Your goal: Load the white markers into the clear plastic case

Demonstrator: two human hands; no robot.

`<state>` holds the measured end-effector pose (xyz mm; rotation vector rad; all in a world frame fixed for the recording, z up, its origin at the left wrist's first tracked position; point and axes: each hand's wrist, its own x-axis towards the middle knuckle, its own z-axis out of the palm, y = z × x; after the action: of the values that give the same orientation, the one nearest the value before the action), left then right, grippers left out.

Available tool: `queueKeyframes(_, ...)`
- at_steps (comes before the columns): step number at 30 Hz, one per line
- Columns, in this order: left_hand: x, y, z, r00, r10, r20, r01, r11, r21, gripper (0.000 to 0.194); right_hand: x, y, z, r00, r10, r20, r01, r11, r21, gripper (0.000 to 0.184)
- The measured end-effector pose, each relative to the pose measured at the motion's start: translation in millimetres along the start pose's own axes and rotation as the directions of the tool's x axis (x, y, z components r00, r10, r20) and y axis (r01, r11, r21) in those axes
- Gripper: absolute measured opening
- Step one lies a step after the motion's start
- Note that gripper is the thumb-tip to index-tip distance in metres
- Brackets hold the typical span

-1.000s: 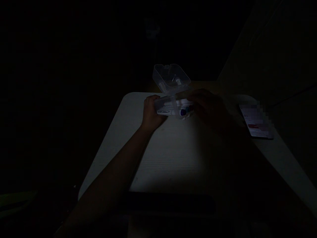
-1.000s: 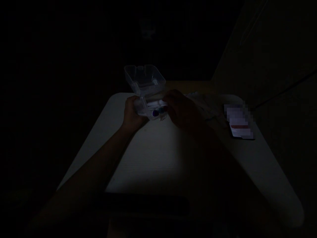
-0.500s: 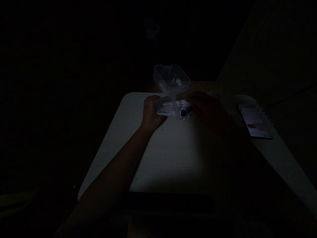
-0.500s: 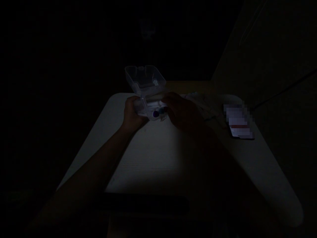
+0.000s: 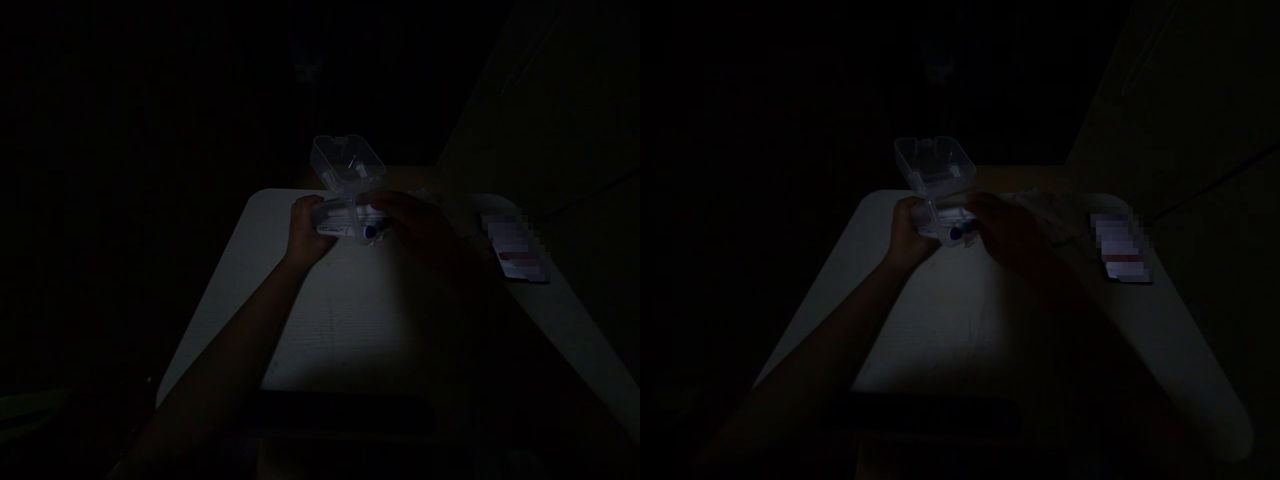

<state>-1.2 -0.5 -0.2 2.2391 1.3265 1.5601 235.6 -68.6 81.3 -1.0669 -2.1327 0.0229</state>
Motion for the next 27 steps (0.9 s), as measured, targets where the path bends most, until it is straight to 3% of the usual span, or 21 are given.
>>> queueKeyframes(19, 1, -2, -0.9, 1.0, -0.014, 0.009, 0.014, 1.0, 0.002, 0.068, 4, -10, -10, 1.0, 0.01, 0.008, -0.01, 1.0, -0.002, 0.037)
queueKeyframes(24, 0, -5, 0.3, 1.0, -0.001, -0.007, 0.001, 1.0, -0.024, 0.069, 6, -13, -24, 0.999, 0.011, -0.037, -0.011, 1.0, -0.016, 0.036)
queueKeyframes(27, -1, -5, 0.7, 1.0, 0.018, -0.015, -0.019, 1.0, -0.014, 0.07, 7, -11, -37, 0.989, 0.09, -0.115, -0.098, 0.992, -0.073, 0.035)
